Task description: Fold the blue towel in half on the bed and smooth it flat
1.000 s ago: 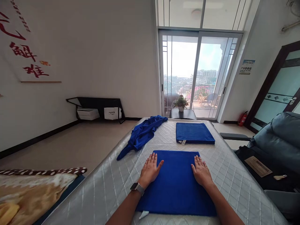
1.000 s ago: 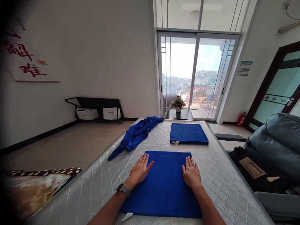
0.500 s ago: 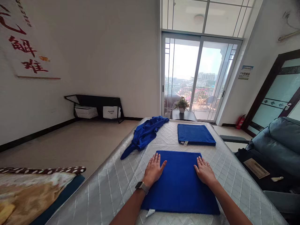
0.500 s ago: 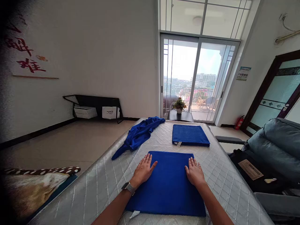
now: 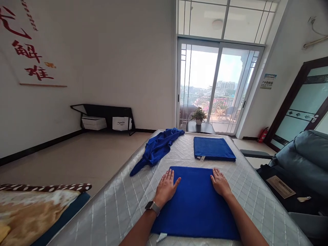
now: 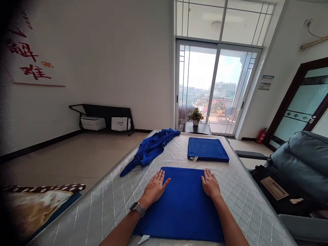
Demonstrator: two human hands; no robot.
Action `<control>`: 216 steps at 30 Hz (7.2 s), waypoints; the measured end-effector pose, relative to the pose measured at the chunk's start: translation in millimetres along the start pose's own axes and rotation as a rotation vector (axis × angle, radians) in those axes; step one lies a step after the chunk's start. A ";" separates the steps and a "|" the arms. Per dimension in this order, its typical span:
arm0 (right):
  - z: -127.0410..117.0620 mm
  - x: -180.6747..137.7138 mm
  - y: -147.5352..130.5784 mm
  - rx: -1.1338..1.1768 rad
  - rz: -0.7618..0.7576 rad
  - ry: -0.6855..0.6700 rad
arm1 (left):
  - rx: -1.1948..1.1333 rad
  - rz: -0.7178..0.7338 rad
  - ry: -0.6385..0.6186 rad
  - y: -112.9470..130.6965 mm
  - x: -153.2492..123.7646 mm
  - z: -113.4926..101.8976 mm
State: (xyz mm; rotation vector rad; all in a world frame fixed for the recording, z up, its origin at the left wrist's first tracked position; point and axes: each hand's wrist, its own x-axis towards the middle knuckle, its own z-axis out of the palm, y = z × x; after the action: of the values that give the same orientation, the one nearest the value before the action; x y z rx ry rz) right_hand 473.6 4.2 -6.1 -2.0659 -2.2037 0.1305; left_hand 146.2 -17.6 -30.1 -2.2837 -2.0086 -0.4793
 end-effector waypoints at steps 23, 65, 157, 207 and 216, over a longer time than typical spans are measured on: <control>1.6 -6.7 3.3 -0.014 -0.069 0.029 | -0.223 0.450 -0.136 201.7 40.6 0.2; -14.5 -4.8 -9.6 -0.027 0.014 -0.045 | -0.037 -0.020 0.020 13.9 34.1 -3.3; -7.8 -143.4 -24.0 0.069 0.060 -0.048 | -0.009 0.044 0.029 -14.0 -36.3 -15.8; -8.0 -183.4 -21.2 0.064 0.032 -0.039 | -0.080 0.092 -0.047 -10.9 -97.4 -16.2; -1.8 -193.0 -27.0 0.109 0.048 -0.026 | 0.021 0.133 0.021 7.8 -99.9 -29.6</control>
State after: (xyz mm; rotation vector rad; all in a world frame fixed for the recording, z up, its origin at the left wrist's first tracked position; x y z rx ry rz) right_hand 459.3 -190.2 -5.7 -2.0702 -2.1114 0.2777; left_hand 138.1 -121.8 -27.9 -2.3693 -1.8280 -0.4677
